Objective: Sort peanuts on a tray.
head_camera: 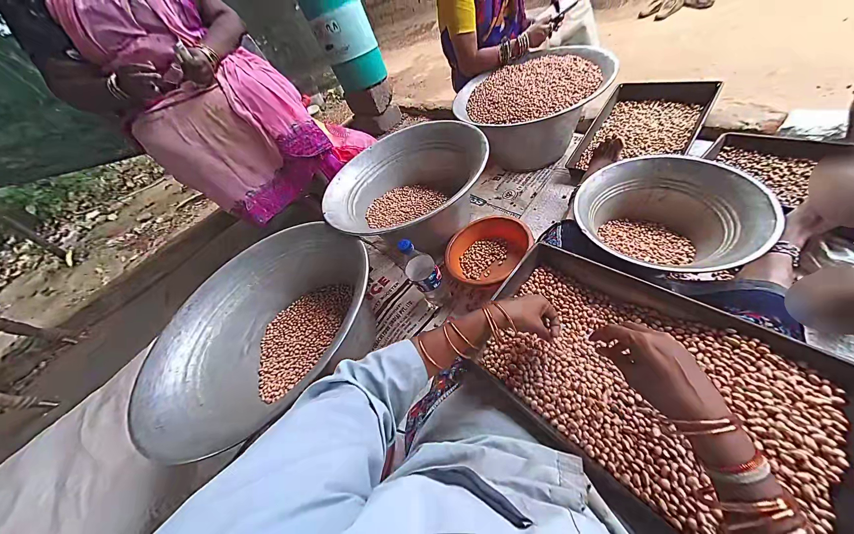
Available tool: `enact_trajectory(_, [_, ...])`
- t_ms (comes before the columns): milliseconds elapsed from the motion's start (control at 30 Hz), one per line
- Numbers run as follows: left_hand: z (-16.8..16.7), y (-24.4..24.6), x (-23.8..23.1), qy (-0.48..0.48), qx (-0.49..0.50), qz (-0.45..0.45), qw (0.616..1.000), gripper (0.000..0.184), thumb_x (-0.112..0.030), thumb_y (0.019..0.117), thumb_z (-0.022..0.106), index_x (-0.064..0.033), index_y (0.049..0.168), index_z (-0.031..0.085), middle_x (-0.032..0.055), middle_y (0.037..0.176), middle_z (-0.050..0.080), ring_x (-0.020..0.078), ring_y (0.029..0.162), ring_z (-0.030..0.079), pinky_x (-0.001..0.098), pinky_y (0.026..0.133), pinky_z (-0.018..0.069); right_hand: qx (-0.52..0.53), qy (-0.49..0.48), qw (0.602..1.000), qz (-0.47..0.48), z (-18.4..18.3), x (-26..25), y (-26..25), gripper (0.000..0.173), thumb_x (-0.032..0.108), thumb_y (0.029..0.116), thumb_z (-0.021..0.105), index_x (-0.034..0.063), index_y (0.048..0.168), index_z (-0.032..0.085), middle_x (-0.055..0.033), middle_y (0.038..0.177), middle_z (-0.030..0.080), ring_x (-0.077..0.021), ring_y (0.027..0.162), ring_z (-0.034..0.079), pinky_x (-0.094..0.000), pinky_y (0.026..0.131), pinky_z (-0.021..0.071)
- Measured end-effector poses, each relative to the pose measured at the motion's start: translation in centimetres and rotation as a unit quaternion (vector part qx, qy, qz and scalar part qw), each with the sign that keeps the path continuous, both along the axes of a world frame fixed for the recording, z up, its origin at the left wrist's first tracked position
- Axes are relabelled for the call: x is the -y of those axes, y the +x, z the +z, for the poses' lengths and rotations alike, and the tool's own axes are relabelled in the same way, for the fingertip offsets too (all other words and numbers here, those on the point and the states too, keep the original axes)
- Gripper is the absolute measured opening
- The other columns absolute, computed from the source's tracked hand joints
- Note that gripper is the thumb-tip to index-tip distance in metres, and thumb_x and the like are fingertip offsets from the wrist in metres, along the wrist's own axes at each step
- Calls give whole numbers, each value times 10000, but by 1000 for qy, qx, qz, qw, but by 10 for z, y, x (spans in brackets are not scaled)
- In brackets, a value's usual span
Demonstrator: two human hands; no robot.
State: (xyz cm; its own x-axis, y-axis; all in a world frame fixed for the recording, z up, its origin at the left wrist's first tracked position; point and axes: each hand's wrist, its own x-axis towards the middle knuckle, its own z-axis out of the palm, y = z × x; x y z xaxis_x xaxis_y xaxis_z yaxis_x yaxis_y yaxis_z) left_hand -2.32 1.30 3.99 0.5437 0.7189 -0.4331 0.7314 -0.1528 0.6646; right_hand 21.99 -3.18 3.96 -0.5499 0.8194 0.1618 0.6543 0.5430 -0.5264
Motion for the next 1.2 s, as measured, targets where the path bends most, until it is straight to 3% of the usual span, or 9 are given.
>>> enact_trajectory(67, [21, -15, -18, 101, -118, 79, 985, 154, -36, 964, 661, 45, 1079, 725, 224, 1045, 712, 354, 1010, 671, 541, 931, 504, 23, -16, 999, -27, 1, -7, 12, 166, 76, 956, 697, 60, 1107, 766, -192, 1040, 754, -407, 930, 733, -639, 813, 555])
enact_trajectory(167, [23, -46, -49, 294, -210, 174, 916, 200, -82, 927, 672, -36, 1105, 748, 209, 1180, 695, 397, 1188, 622, 597, 1013, 466, 80, -42, 993, -78, 6, -17, 27, 205, 100, 983, 666, 69, 1169, 749, -205, 1098, 742, -425, 1025, 709, -649, 877, 528])
enact_trajectory(300, [60, -9, -25, 299, -186, 175, 920, 351, -123, 952, 727, -9, 1280, 671, 236, 1394, 589, 414, 1348, 523, 589, 1122, 396, 126, -68, 975, -169, 15, -21, 44, 233, 83, 992, 636, 39, 1199, 735, -266, 1148, 714, -489, 1116, 665, -682, 910, 493])
enact_trajectory(367, [28, 10, -28, 324, -100, 108, 935, 345, -133, 925, 759, -22, 1246, 697, 231, 1346, 620, 415, 1302, 556, 580, 1086, 439, 147, -77, 962, -219, 22, -21, 51, 244, 56, 1000, 601, 34, 1207, 728, -282, 1175, 699, -493, 1146, 650, -672, 923, 487])
enact_trajectory(500, [-11, 74, -32, 235, -59, -64, 968, 406, -203, 980, 681, -50, 1354, 642, 204, 1475, 544, 361, 1433, 454, 542, 1169, 365, 185, -74, 930, -308, 26, -22, 61, 275, 52, 1013, 539, 45, 1215, 725, -263, 1223, 693, -461, 1177, 650, -643, 932, 502])
enact_trajectory(667, [-32, 133, -10, 241, -10, -205, 949, 452, -195, 972, 690, -60, 1396, 612, 207, 1520, 502, 357, 1470, 412, 532, 1219, 295, 225, -84, 904, -354, 18, -28, 68, 285, 28, 1005, 507, 2, 1216, 696, -271, 1275, 658, -467, 1182, 640, -629, 900, 513])
enact_trajectory(867, [-47, 110, -35, 265, -65, -186, 944, 466, -247, 994, 648, -52, 1414, 590, 183, 1532, 502, 339, 1474, 411, 556, 1210, 280, 291, -152, 909, -257, 1, -21, 21, 422, 10, 1003, 507, -25, 1422, 545, -321, 1424, 518, -500, 1265, 560, -610, 928, 514])
enact_trajectory(1000, [-51, 61, -47, 282, -126, -104, 946, 376, -219, 969, 691, -51, 1305, 675, 203, 1425, 583, 369, 1376, 513, 575, 1152, 369, 273, -196, 935, -113, -7, 9, -26, 517, 58, 996, 559, -19, 1498, 461, -349, 1465, 464, -533, 1220, 573, -630, 929, 513])
enact_trajectory(1200, [-14, 23, -15, 280, -180, -11, 943, 298, -91, 872, 803, -41, 1159, 744, 260, 1220, 669, 493, 1137, 624, 680, 996, 452, 115, -145, 975, 120, -11, 38, -56, 417, 90, 974, 617, 93, 1391, 616, -218, 1390, 601, -421, 1140, 654, -604, 870, 528])
